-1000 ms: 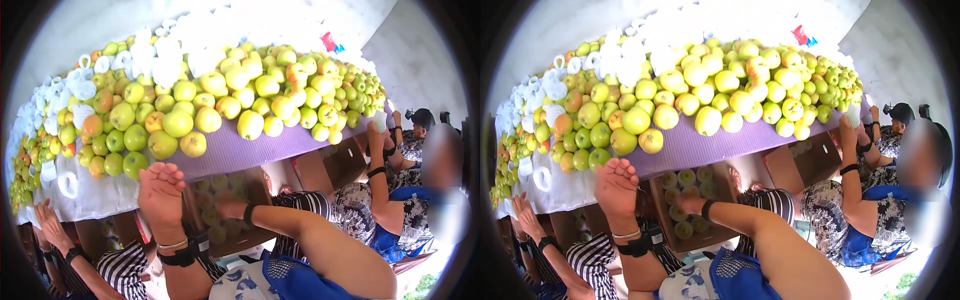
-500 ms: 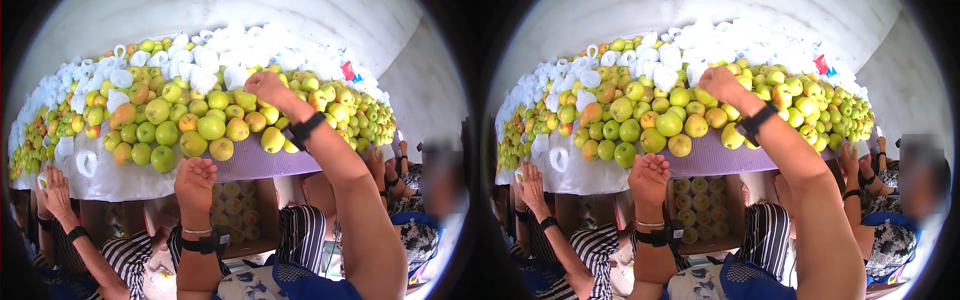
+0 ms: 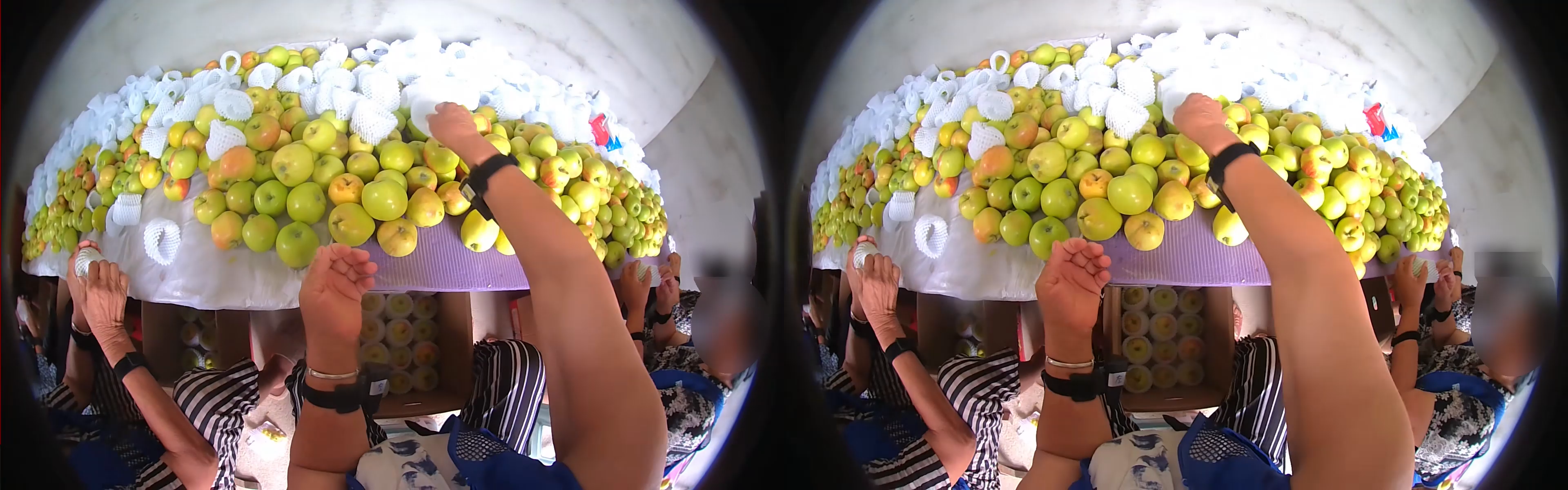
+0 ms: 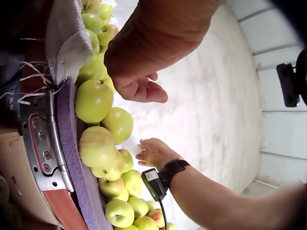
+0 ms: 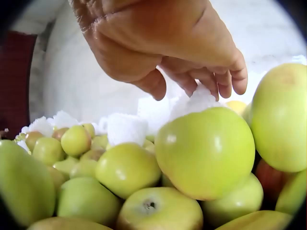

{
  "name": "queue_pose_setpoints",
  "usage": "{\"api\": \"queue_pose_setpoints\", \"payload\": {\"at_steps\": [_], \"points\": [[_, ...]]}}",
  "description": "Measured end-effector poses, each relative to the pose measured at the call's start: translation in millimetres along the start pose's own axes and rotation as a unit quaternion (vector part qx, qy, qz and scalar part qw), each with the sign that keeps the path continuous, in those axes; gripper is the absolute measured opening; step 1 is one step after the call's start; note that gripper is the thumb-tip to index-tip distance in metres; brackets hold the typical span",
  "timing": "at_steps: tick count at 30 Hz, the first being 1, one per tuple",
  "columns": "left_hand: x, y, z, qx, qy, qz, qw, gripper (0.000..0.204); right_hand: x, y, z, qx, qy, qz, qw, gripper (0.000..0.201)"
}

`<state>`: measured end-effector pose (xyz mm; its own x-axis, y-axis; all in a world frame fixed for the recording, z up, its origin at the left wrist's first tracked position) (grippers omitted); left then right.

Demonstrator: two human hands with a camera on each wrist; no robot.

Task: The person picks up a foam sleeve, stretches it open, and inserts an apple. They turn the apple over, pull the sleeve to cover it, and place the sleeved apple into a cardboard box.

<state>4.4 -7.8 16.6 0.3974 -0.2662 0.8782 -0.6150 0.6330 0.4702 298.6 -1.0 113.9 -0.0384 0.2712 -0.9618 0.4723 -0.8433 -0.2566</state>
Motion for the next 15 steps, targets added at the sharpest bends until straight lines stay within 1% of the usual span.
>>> {"api": "queue_pose_setpoints", "payload": {"at_steps": [1,2,3,4,5,6,7,8,9,11,15], "points": [[0.7,1.1,0.2,0.011,-0.002,-0.017,1.0,0.031,-11.6,2.2,9.1,-0.024,0.033,-0.023,0.999,0.039],[1.8,2.2,0.6,0.022,-0.004,-0.034,0.999,0.03,-4.8,22.3,5.6,-0.108,0.128,-0.153,0.974,0.034],[4.6,3.4,1.7,0.033,-0.017,-0.046,0.998,0.028,-12.9,24.7,23.5,-0.08,0.096,-0.274,0.954,0.032],[8.4,4.4,2.6,0.044,-0.032,-0.059,0.997,0.026,-20.6,30.6,47.9,-0.05,0.063,-0.391,0.917,0.031],[11.4,3.9,3.5,0.053,-0.046,-0.073,0.995,0.025,-26.0,32.5,78.2,-0.041,-0.034,-0.582,0.812,0.03],[13.3,1.8,3.7,0.061,-0.052,-0.085,0.993,0.023,-25.1,42.7,97.7,-0.039,-0.124,-0.654,0.746,0.034],[15.3,-0.6,3.8,0.069,-0.058,-0.099,0.991,0.022,-28.5,43.9,125.0,-0.055,-0.238,-0.737,0.63,0.04],[17.5,-3.2,3.8,0.077,-0.063,-0.113,0.989,0.021,-27.3,43.5,147.0,-0.081,-0.311,-0.751,0.577,0.045],[19.6,-6.0,4.0,0.079,-0.06,-0.119,0.988,0.021,-18.4,49.1,163.5,-0.081,-0.348,-0.773,0.524,0.047],[22.9,-12.5,4.0,0.084,-0.053,-0.132,0.986,0.022,4.9,62.3,185.3,-0.074,-0.36,-0.793,0.486,0.047],[24.3,-26.6,3.6,0.087,-0.079,-0.169,0.978,0.027,30.2,64.7,202.2,-0.019,-0.354,-0.824,0.443,0.046]]}}
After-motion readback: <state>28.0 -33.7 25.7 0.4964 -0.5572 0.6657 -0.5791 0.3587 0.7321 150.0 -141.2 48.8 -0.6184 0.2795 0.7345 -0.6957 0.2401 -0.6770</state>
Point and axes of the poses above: each hand's wrist, its own z-axis away from the middle knuckle, its own x-axis out of the palm, y = z × x, the point moved 2 cm from there along -z, towards the middle knuckle, and after that the axes turned 7 degrees about x, right-handed, at the moved point
